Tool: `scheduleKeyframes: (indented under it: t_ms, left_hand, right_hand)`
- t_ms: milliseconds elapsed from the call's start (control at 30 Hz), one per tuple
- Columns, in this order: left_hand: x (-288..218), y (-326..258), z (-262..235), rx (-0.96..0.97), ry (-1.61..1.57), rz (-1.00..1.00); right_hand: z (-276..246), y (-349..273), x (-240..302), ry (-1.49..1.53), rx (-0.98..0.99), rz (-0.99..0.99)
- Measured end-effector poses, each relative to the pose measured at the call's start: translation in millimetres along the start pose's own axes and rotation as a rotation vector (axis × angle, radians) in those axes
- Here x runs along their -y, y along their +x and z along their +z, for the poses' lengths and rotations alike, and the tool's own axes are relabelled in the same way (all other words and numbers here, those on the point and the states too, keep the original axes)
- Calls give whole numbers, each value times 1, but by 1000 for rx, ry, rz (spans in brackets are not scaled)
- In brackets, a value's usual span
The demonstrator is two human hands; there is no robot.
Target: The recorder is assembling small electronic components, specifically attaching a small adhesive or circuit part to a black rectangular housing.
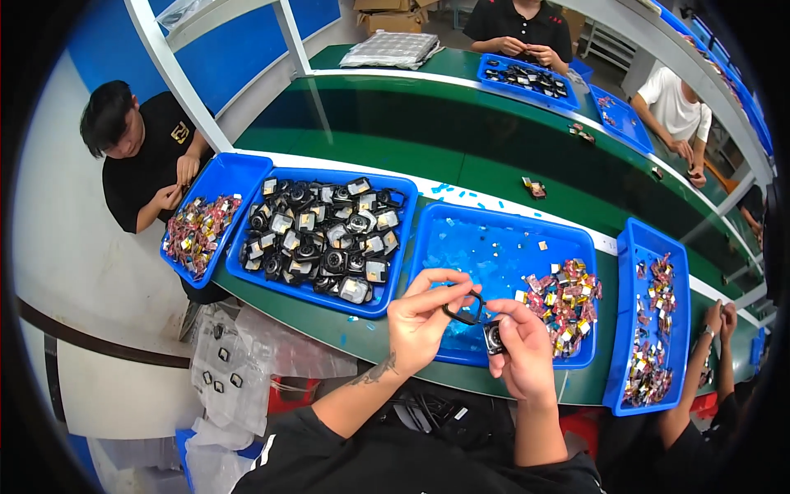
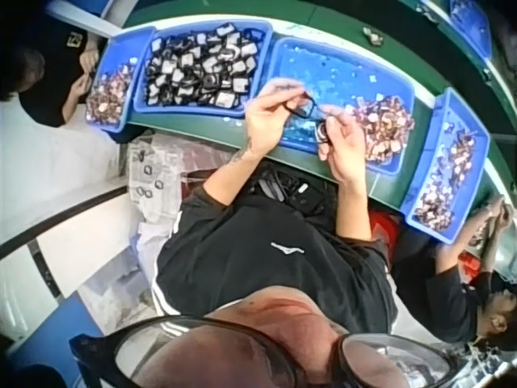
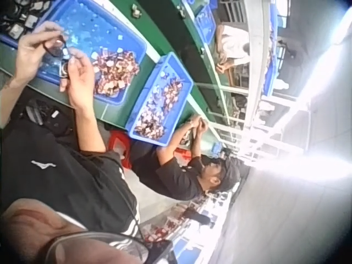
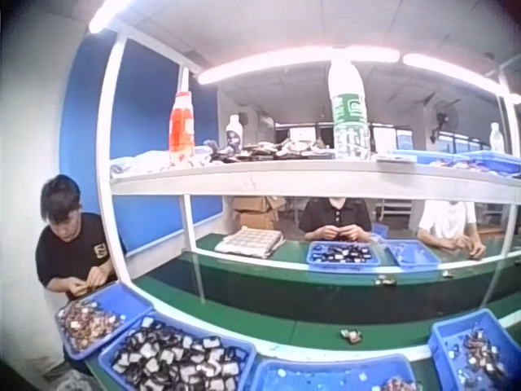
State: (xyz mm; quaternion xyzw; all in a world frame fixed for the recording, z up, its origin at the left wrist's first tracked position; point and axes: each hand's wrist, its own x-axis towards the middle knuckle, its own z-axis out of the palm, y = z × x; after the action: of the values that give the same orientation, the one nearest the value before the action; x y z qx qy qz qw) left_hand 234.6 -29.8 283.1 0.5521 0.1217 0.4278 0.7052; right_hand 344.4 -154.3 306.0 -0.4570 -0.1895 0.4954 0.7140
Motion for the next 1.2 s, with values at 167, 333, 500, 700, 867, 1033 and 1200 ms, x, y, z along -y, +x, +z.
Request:
scheduleKeyframes:
  t_ms: [167, 333, 500, 700, 867, 1033, 1200]
  left_hand:
    - [3, -5, 3, 56, 13, -66]
    - [-9, -9, -4, 118, -1, -238]
    - [1, -16, -22, 334, 67, -178]
    - [-12, -13, -4, -50, -118, -291]
    - [-8, -2, -10, -8, 100, -395]
    - [0, -19, 11, 189, 201, -410]
    - [0, -25, -4, 210, -332, -556]
  right_hand:
    - [-7, -2, -6, -163, 57, 72]
    - [-4, 2, -20, -53, 84, 130]
    - [4, 1, -26, -198, -34, -4]
    - [1, 0, -17, -181, -47, -7]
    - [-17, -4, -13, -83, -137, -16]
    - [-8, -2, -14, -430, -194, -443]
    - [6, 6, 4, -878, -201, -659]
